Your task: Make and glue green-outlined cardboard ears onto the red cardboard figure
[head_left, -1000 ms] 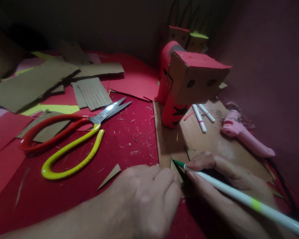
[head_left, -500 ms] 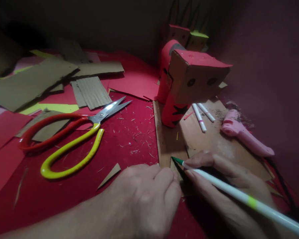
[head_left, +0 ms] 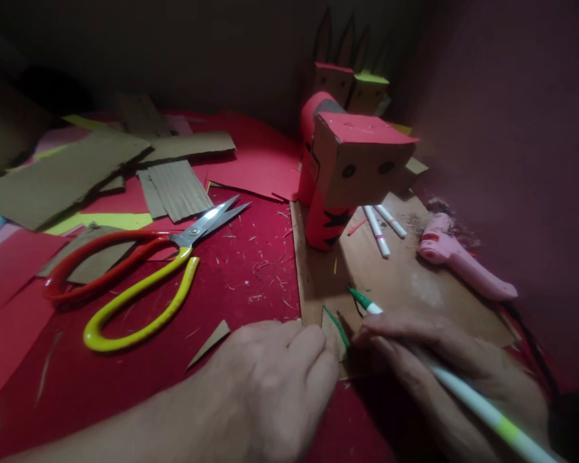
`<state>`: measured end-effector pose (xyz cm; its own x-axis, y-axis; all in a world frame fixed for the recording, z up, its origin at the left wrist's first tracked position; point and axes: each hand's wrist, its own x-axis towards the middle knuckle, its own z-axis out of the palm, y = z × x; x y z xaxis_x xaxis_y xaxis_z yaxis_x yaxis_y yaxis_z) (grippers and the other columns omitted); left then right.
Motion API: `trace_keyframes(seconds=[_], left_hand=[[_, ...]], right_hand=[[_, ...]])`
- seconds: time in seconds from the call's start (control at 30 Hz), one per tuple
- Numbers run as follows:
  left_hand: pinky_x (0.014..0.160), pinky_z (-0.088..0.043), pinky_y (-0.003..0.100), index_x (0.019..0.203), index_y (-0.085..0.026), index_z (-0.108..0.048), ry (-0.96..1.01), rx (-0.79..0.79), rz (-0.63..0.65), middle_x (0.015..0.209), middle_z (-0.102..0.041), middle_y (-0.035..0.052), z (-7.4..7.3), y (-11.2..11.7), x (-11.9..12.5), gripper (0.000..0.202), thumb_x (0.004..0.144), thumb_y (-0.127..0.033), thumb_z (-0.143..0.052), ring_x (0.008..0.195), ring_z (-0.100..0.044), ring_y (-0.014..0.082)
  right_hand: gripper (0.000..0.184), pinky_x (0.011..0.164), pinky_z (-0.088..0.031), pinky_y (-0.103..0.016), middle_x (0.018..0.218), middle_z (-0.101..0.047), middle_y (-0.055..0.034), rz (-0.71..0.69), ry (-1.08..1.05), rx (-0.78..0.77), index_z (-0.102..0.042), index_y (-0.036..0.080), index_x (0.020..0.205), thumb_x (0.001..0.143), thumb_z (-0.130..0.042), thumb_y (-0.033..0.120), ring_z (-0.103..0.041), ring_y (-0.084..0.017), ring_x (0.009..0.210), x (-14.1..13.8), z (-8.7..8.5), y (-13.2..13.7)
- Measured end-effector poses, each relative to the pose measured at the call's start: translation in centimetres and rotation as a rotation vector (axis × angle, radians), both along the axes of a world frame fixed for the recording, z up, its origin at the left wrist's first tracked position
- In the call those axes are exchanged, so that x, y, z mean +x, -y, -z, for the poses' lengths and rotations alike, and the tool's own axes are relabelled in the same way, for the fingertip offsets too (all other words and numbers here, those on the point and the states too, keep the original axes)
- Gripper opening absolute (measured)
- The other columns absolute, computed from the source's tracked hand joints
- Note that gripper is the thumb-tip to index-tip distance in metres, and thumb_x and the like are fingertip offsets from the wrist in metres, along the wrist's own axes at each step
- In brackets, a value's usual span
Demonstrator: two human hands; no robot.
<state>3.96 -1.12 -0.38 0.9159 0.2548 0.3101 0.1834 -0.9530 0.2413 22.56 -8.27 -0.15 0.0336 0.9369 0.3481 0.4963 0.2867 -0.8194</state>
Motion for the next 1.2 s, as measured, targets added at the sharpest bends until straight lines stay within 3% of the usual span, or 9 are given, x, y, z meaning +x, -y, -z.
trace_keyframes(seconds=[0.13,0.4,0.53,0.8,0.93,1.0,1.1,1.2], left_hand=[[0.050,-0.044,0.028,0.090,-0.009,-0.055,-0.008,0.008,-0.006,0.076,-0.056,0.0049,-0.1,0.2,0.1,0.029,0.093,-0.011,-0.026,0.061,-0.051,0.0169],[0.047,-0.048,0.032,0.113,0.000,-0.049,0.015,0.231,-0.011,0.074,-0.059,0.0062,-0.8,0.7,-0.1,0.035,0.093,-0.010,-0.023,0.059,-0.054,0.0179],[0.049,-0.051,0.032,0.112,0.002,-0.053,-0.055,0.318,0.021,0.070,-0.060,0.0068,-1.2,1.5,-0.1,0.037,0.090,-0.007,-0.023,0.058,-0.057,0.0181],[0.043,-0.049,0.025,0.115,0.000,-0.056,-0.196,0.537,-0.073,0.064,-0.060,0.0043,-0.9,2.9,0.1,0.036,0.081,-0.002,-0.042,0.056,-0.061,0.0174],[0.040,-0.048,0.027,0.115,0.004,-0.054,-0.183,0.545,-0.101,0.062,-0.058,0.0055,-0.4,3.1,0.2,0.039,0.080,-0.006,-0.042,0.054,-0.061,0.0198],[0.036,-0.046,0.027,0.115,0.006,-0.054,-0.186,0.549,-0.099,0.060,-0.056,0.0048,-0.2,3.1,0.2,0.040,0.079,-0.008,-0.044,0.049,-0.058,0.0191],[0.037,-0.046,0.027,0.116,0.006,-0.053,-0.201,0.513,-0.070,0.059,-0.055,0.0029,-0.2,2.9,0.2,0.041,0.077,-0.006,-0.045,0.046,-0.055,0.0166],[0.042,-0.049,0.026,0.116,0.002,-0.054,-0.197,0.479,-0.070,0.062,-0.057,0.0026,-0.3,2.7,0.1,0.040,0.077,-0.001,-0.045,0.049,-0.056,0.0155]], right_hand=[[0.032,0.065,-0.056,-0.024,0.081,-0.070,-0.0015,-0.088,0.075,0.075,-0.062,0.023,0.102,0.080,-0.055,0.002,-0.067,-0.015,0.071,0.1,-0.1,0.1],[0.023,0.062,-0.053,-0.021,0.076,-0.066,-0.0009,-0.080,0.189,0.073,-0.059,0.019,0.099,0.081,-0.054,0.004,-0.062,-0.011,0.066,-0.1,0.4,0.1],[0.021,0.064,-0.053,-0.022,0.075,-0.067,-0.0007,-0.032,0.191,0.055,-0.060,0.020,0.098,0.082,-0.055,0.006,-0.063,-0.012,0.065,-0.1,0.1,0.0],[0.019,0.066,-0.054,-0.019,0.087,-0.072,-0.0004,-0.010,-0.048,-0.144,-0.072,0.028,0.090,0.083,-0.059,0.016,-0.068,-0.014,0.079,0.5,-1.7,-0.6],[0.011,0.055,-0.054,-0.025,0.076,-0.071,-0.0026,0.026,-0.338,-0.368,-0.071,0.024,0.085,0.081,-0.061,0.023,-0.068,-0.017,0.065,0.2,-2.2,-1.1],[0.004,0.047,-0.049,-0.021,0.068,-0.069,-0.0008,0.061,-0.449,-0.464,-0.067,0.022,0.080,0.079,-0.063,0.024,-0.064,-0.014,0.056,-0.1,-2.2,-1.4],[0.008,0.042,-0.041,-0.017,0.060,-0.063,0.0011,0.083,-0.414,-0.500,-0.062,0.018,0.072,0.076,-0.064,0.025,-0.056,-0.009,0.049,-0.2,-1.7,-1.7],[0.010,0.040,-0.039,-0.017,0.058,-0.061,0.0007,0.123,-0.285,-0.441,-0.061,0.018,0.070,0.076,-0.062,0.027,-0.053,-0.010,0.048,-0.1,-1.3,-1.7]])
